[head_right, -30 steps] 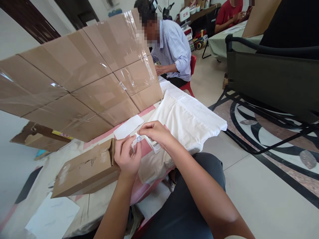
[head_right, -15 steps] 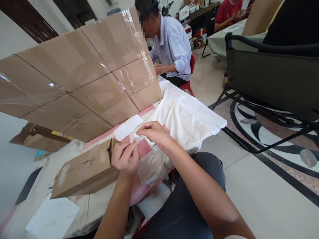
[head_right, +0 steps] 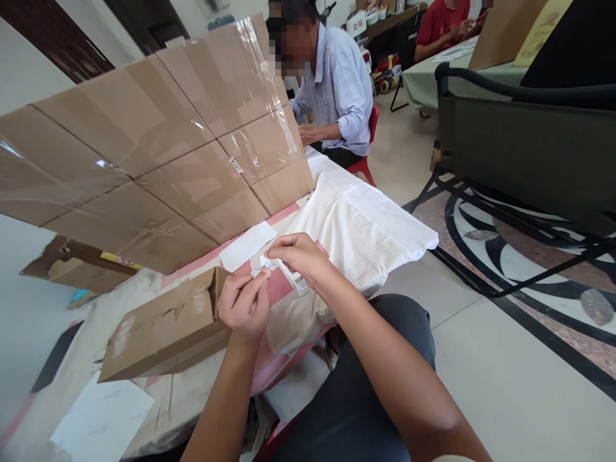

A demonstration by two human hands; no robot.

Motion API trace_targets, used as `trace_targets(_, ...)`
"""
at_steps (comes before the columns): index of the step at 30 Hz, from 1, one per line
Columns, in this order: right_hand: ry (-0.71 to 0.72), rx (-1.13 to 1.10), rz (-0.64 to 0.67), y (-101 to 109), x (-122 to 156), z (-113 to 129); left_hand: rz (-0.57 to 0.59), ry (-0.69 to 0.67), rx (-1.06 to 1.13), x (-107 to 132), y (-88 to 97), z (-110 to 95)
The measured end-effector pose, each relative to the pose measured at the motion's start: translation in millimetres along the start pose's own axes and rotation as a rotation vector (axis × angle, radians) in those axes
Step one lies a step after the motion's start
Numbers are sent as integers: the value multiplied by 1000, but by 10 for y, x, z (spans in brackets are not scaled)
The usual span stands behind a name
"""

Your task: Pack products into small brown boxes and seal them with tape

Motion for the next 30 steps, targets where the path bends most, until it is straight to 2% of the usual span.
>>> trace_targets(10, -14, -35, -24, 12, -1, -13, 18, -15, 30, -22, -12, -32)
trace_targets(15, 3, -71, -94, 170, -12, 53, 34, -25, 43, -7, -21, -82)
trace_targets(28, 50, -89, -75, 258, -22, 98, 18, 97, 77, 31, -46, -17)
trace_targets(30, 56, -83, -54, 253, -21, 107, 24, 167, 113, 32, -85, 45)
Point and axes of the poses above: each hand's wrist, its own x-axis away from the middle knuckle, its own y-axis out of the back of the hand, z = x × y, the point moved 8 cm from there along -x, towards the middle knuckle, and after that the axes turned 13 degrees about x, right-handed, at the moved point
